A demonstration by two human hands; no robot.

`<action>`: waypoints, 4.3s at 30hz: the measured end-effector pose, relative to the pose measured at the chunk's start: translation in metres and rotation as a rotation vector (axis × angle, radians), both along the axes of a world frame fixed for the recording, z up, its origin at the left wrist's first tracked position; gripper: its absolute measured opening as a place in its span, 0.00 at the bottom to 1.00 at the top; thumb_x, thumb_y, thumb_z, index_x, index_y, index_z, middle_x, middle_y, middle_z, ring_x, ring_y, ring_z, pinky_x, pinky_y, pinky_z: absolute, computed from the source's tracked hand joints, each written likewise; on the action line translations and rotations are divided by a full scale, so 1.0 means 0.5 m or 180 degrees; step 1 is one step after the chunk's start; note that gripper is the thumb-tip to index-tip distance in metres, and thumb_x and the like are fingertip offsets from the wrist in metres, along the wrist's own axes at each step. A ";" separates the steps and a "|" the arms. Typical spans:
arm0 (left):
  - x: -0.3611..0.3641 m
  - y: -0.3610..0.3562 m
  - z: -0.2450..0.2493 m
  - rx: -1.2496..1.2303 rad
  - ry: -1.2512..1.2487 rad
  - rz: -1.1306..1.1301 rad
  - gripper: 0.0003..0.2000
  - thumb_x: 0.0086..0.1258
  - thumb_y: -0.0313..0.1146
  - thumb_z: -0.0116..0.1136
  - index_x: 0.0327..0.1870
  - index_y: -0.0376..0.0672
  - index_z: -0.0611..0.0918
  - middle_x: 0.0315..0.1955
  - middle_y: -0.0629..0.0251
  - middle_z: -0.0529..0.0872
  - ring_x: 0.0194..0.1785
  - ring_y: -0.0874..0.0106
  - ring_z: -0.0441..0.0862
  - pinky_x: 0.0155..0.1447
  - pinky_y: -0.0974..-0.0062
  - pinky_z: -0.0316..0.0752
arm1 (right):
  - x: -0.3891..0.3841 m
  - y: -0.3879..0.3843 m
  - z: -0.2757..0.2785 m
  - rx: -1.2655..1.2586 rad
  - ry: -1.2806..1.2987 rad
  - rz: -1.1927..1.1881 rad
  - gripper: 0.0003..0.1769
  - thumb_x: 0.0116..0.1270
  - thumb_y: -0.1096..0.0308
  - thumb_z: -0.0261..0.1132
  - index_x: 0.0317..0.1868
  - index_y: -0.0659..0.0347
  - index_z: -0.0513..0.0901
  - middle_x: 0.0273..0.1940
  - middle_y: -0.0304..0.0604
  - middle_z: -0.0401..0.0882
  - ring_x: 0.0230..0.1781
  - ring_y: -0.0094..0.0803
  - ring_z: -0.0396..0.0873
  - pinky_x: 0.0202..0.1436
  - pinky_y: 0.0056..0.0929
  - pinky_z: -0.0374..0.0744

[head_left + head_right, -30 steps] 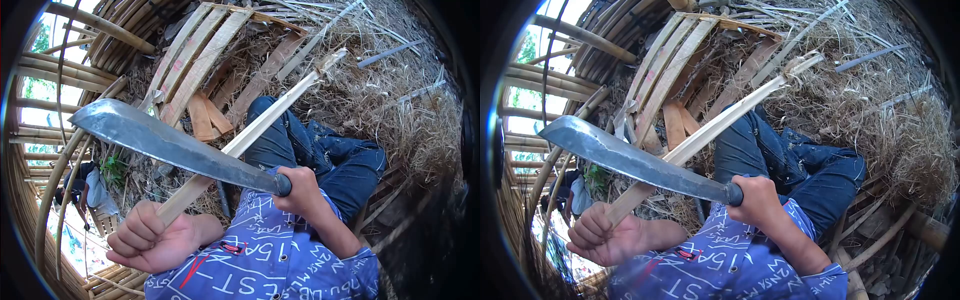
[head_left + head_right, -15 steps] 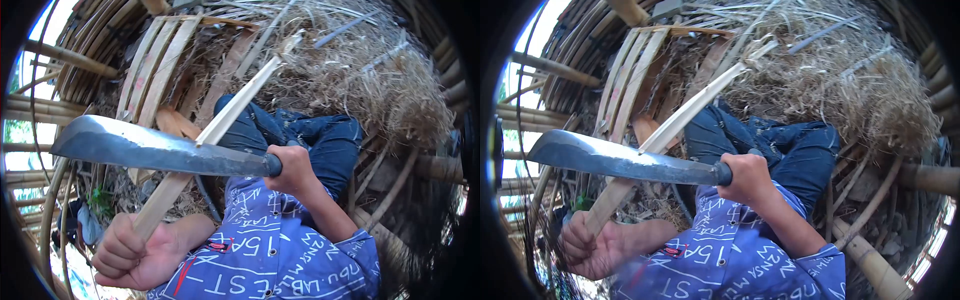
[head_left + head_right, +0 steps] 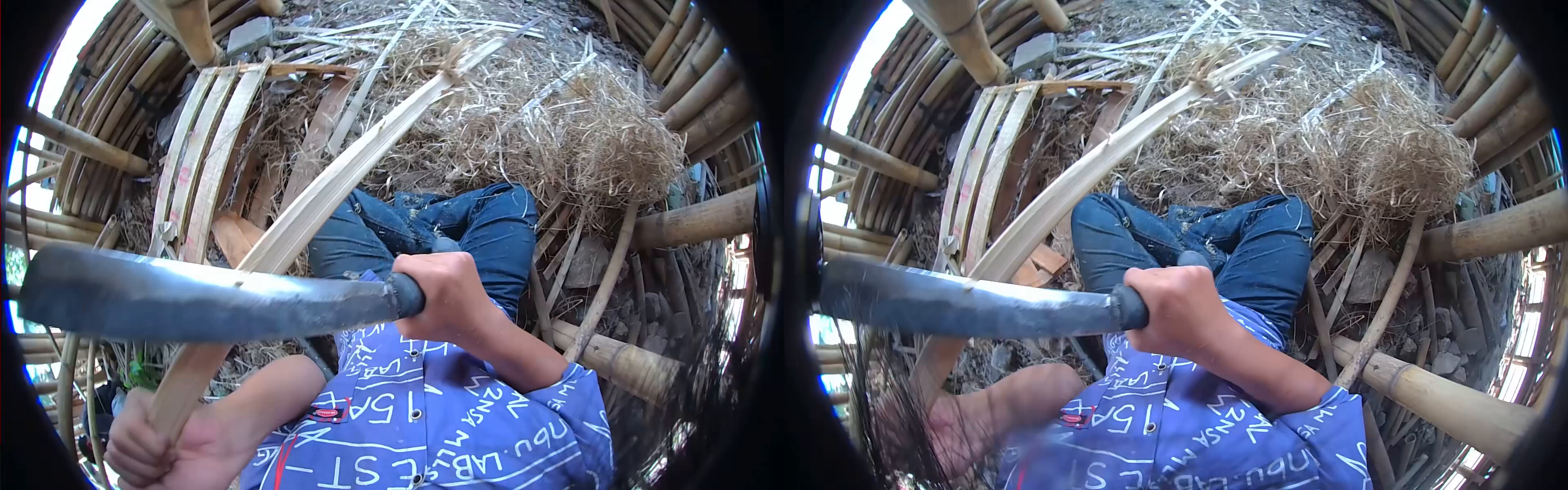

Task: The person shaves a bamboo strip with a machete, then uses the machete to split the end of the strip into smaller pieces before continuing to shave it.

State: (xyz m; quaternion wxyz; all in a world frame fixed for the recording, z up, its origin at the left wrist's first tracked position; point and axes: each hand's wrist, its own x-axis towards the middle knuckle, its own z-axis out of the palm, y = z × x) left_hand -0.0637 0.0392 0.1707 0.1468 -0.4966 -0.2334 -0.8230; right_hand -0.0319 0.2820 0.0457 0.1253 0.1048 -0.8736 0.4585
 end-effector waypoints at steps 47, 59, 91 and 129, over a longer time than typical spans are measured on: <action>-0.003 0.228 -0.089 0.0117 -0.0555 0.1497 0.20 0.80 0.44 0.34 0.21 0.52 0.59 0.14 0.80 0.51 0.15 0.85 0.47 0.21 0.86 0.47 | 0.027 0.094 -0.075 -0.0342 -0.0787 -0.0057 0.12 0.37 0.67 0.70 0.22 0.57 0.75 0.20 0.47 0.76 0.25 0.49 0.79 0.29 0.40 0.76; 0.004 0.235 -0.096 0.0115 -0.0520 0.1341 0.22 0.80 0.46 0.33 0.19 0.52 0.60 0.13 0.79 0.53 0.14 0.84 0.48 0.21 0.86 0.47 | 0.034 0.102 -0.108 -0.0080 -0.0704 -0.0390 0.11 0.34 0.71 0.67 0.22 0.56 0.75 0.20 0.46 0.76 0.23 0.48 0.78 0.27 0.38 0.75; -0.010 0.244 -0.094 -0.0113 -0.0441 0.1395 0.22 0.79 0.47 0.36 0.19 0.52 0.60 0.12 0.80 0.54 0.13 0.84 0.49 0.19 0.86 0.47 | 0.052 0.188 -0.200 -0.0559 -0.0999 -0.1195 0.10 0.50 0.73 0.67 0.21 0.65 0.73 0.14 0.48 0.68 0.15 0.35 0.70 0.22 0.33 0.68; -0.002 0.229 -0.104 0.0199 -0.0846 0.1652 0.23 0.78 0.49 0.36 0.17 0.52 0.61 0.10 0.78 0.56 0.12 0.82 0.49 0.17 0.84 0.49 | -0.009 0.238 -0.309 -0.0047 -0.1632 -0.1835 0.08 0.50 0.69 0.65 0.21 0.67 0.79 0.22 0.58 0.78 0.27 0.54 0.80 0.31 0.41 0.76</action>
